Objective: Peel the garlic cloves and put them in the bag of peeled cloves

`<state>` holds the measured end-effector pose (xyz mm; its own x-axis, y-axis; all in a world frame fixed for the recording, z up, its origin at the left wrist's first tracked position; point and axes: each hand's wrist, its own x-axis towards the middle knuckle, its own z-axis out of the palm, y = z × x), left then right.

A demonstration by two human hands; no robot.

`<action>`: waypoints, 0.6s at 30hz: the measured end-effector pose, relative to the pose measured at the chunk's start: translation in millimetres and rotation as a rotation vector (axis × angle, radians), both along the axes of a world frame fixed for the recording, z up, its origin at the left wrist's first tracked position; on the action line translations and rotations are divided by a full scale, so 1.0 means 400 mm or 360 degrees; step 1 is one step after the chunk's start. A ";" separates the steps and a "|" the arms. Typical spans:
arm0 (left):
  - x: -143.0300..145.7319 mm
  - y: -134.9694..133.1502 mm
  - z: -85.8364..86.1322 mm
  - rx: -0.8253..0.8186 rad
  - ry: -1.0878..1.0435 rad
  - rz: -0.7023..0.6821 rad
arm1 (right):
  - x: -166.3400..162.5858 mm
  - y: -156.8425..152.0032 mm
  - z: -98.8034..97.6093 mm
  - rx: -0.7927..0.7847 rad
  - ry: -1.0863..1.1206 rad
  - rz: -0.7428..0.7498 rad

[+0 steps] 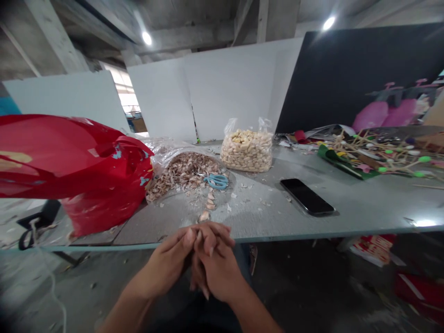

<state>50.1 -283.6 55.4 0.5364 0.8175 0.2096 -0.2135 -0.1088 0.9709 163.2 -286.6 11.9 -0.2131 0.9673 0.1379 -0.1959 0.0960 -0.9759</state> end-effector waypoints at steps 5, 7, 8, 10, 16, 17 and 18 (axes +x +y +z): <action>0.014 -0.002 0.008 0.0155 -0.0109 0.0153 | 0.043 0.060 0.047 0.0512 -0.0012 -0.0388; 0.036 0.003 0.011 0.0051 -0.0226 0.0090 | 0.051 0.077 0.051 0.0614 0.0073 -0.0461; 0.048 0.006 0.011 -0.0031 -0.0286 0.0066 | 0.052 0.082 0.051 0.0651 0.0096 -0.0436; 0.072 0.014 0.009 -0.0207 -0.0410 0.0038 | 0.055 0.088 0.047 0.0718 0.0116 -0.0351; 0.107 0.027 0.005 -0.0442 -0.0685 -0.0052 | 0.072 0.091 0.031 0.0679 0.0168 -0.0001; 0.110 0.025 0.006 -0.0455 -0.0700 -0.0015 | 0.074 0.091 0.030 0.0682 0.0153 0.0018; 0.112 0.023 0.007 -0.0459 -0.0712 0.0016 | 0.076 0.091 0.030 0.0686 0.0144 0.0010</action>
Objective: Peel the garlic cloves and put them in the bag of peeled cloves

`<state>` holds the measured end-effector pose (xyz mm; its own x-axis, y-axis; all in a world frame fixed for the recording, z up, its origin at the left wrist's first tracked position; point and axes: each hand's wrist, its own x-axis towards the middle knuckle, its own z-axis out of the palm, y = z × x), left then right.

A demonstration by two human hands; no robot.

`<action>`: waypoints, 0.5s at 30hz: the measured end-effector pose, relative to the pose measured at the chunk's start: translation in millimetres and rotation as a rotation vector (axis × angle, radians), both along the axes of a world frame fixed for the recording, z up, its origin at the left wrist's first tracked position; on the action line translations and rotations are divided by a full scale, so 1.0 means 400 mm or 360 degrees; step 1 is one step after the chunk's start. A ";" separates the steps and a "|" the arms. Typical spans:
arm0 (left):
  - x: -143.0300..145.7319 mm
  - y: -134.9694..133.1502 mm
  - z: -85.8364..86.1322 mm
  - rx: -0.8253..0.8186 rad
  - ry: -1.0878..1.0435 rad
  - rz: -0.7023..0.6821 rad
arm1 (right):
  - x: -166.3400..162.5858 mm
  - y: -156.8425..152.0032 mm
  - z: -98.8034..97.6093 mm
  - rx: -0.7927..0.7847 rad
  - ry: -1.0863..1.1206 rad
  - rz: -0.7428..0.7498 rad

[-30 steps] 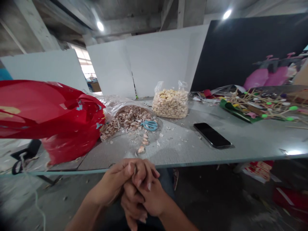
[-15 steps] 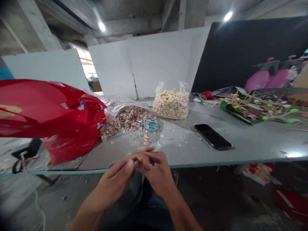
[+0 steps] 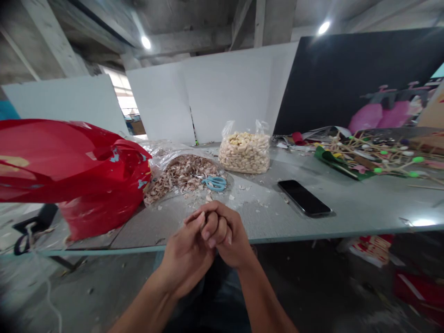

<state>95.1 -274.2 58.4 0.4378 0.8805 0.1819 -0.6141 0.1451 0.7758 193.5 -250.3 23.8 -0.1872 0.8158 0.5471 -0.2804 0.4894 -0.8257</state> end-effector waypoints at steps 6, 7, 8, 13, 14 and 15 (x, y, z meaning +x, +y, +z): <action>0.011 -0.005 0.013 -0.0019 -0.0057 0.0026 | -0.001 0.001 0.010 -0.0010 0.0017 -0.0021; 0.011 -0.003 0.015 -0.0012 -0.0050 0.0022 | 0.000 0.003 0.012 0.0002 0.0029 0.0001; 0.010 -0.001 0.016 -0.0005 -0.0035 0.0015 | 0.001 0.004 0.012 0.0017 0.0041 0.0022; -0.003 0.006 0.019 0.0014 0.0027 -0.0059 | 0.005 0.005 0.016 0.0042 0.0028 0.0019; -0.006 0.007 0.020 0.0008 0.0034 -0.0071 | 0.004 0.004 0.017 0.0051 0.0019 0.0007; -0.008 0.008 0.021 -0.0004 0.0045 -0.0086 | 0.002 0.004 0.018 0.0066 0.0011 -0.0005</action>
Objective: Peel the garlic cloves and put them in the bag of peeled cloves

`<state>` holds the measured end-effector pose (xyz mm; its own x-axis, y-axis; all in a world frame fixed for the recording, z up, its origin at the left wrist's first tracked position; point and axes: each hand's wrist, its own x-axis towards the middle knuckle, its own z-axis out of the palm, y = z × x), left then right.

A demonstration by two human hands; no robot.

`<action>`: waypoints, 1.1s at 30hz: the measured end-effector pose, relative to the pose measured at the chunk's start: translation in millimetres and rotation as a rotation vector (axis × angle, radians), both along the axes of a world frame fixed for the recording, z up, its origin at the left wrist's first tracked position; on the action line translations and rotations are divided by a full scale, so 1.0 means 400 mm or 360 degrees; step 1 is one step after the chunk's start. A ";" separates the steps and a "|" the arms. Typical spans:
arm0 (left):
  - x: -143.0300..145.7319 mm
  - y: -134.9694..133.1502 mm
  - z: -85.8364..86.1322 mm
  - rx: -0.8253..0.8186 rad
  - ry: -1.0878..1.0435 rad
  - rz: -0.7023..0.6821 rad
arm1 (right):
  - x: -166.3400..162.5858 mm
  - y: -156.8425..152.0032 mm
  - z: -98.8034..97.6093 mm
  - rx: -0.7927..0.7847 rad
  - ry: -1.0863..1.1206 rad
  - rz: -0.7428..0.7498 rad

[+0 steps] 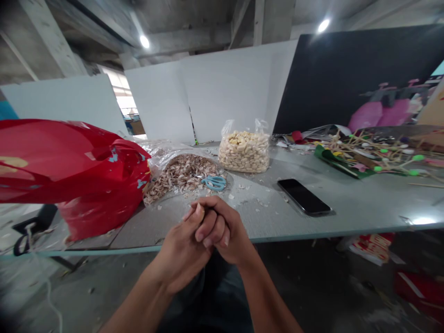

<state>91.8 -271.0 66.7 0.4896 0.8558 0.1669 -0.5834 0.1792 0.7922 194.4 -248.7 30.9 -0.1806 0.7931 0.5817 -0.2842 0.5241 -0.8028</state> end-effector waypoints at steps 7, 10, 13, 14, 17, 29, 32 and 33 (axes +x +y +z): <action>0.008 0.007 0.004 -0.0070 0.0029 -0.0050 | -0.020 0.008 -0.031 0.0053 0.0268 -0.0079; 0.020 0.008 0.002 -0.0102 -0.0011 -0.0058 | -0.022 0.012 -0.054 0.0051 0.0320 -0.0171; 0.032 0.009 -0.004 -0.0159 -0.0029 -0.0076 | -0.018 0.012 -0.068 0.0023 0.0324 -0.0317; 0.036 0.010 -0.007 -0.0174 -0.0026 -0.0087 | -0.016 0.010 -0.070 0.0026 0.0331 -0.0365; 0.048 0.011 -0.015 -0.0188 -0.0016 -0.0105 | -0.006 0.005 -0.074 0.0040 0.0322 -0.0506; 0.110 0.008 -0.046 -0.0228 -0.0063 -0.0236 | 0.032 -0.020 -0.080 0.0015 0.0416 -0.0929; 0.127 0.005 -0.050 -0.0262 -0.0085 -0.0247 | 0.037 -0.027 -0.070 -0.0021 0.0537 -0.0961; 0.133 0.004 -0.052 -0.0261 -0.0086 -0.0260 | 0.041 -0.029 -0.068 -0.0026 0.0578 -0.0954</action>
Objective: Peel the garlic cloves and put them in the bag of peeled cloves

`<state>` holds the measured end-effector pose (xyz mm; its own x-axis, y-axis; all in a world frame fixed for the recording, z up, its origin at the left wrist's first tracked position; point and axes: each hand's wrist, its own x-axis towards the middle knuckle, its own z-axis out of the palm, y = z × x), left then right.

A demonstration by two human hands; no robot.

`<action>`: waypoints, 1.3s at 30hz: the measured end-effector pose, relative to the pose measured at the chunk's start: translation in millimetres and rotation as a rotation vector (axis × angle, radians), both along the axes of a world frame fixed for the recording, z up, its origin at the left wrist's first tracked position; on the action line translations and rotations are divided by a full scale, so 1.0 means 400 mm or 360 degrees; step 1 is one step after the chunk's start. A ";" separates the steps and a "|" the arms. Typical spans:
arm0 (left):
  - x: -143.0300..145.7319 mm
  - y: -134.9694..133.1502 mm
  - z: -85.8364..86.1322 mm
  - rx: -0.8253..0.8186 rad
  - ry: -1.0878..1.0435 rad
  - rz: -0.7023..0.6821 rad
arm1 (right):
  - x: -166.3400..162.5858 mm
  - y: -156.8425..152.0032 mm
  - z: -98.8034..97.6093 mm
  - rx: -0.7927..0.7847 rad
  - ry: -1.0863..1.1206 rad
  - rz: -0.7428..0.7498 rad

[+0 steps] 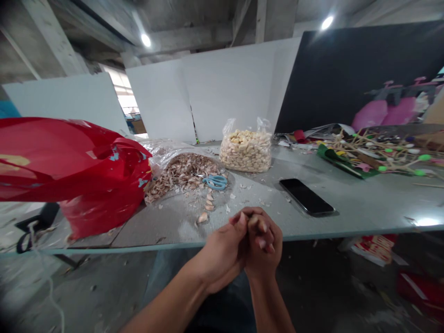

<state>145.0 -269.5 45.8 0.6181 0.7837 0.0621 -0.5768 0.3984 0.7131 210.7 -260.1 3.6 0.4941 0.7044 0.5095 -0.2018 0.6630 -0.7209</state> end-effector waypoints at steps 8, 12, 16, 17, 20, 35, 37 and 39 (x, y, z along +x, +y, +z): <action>0.038 0.015 -0.043 0.0161 -0.0163 -0.0172 | 0.032 0.006 -0.026 -0.0168 0.0169 0.0110; 0.044 0.024 -0.058 0.0194 -0.0146 -0.0184 | 0.036 0.013 -0.034 -0.0155 0.0259 0.0098; 0.043 0.022 -0.058 0.0133 -0.0076 -0.0197 | 0.048 0.002 -0.039 -0.0116 -0.0024 0.0073; 0.041 0.021 -0.057 0.0120 -0.0066 -0.0220 | 0.053 -0.003 -0.041 -0.0109 -0.0103 0.0044; 0.036 0.017 -0.055 0.0090 -0.0074 -0.0281 | 0.067 -0.018 -0.051 -0.0134 -0.0216 0.0053; 0.048 0.001 -0.069 -0.0050 -0.0026 -0.0255 | 0.102 -0.051 -0.093 -0.0241 -0.0195 0.0151; 0.054 -0.003 -0.068 -0.0088 -0.0026 -0.0267 | 0.099 -0.052 -0.095 -0.0254 -0.0196 0.0072; 0.059 -0.006 -0.069 -0.0113 -0.0040 -0.0264 | 0.095 -0.051 -0.094 -0.0280 -0.0197 0.0024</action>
<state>168.5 -271.9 18.2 0.7382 0.6740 0.0273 -0.5162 0.5383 0.6661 248.8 -280.6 -33.9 0.4240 0.7948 0.4342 -0.1137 0.5223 -0.8451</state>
